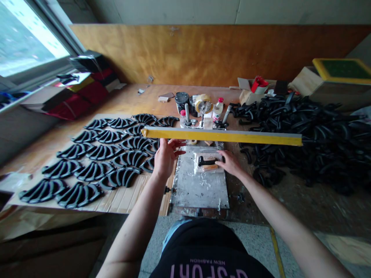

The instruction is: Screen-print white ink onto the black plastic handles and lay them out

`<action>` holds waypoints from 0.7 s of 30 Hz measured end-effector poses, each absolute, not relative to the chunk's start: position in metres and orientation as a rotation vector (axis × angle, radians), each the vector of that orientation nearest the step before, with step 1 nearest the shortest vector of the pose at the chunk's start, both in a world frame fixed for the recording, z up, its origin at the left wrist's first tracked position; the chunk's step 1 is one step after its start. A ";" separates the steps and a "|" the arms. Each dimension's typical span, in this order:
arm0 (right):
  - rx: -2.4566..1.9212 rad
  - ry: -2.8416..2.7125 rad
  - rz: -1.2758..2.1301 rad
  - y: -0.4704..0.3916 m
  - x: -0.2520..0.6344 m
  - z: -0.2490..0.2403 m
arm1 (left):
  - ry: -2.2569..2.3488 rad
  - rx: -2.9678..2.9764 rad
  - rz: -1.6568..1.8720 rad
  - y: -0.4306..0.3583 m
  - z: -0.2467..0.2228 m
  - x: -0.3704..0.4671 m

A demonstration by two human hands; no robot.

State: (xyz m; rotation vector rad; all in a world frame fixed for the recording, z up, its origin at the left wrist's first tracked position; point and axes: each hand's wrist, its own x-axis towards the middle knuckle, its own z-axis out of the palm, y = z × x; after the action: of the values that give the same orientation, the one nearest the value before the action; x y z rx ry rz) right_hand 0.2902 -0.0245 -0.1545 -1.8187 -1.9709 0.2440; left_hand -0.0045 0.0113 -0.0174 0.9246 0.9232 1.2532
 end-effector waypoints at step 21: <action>-2.272 -2.322 0.332 -0.132 0.423 -0.190 | 1.839 1.069 0.152 -0.063 -0.196 -0.170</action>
State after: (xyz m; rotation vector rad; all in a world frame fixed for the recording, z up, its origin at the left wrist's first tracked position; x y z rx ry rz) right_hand 0.4226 -0.1324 -0.1898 -2.2716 -2.3216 0.3315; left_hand -0.1705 -0.0634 -0.1957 1.0694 1.8385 0.1516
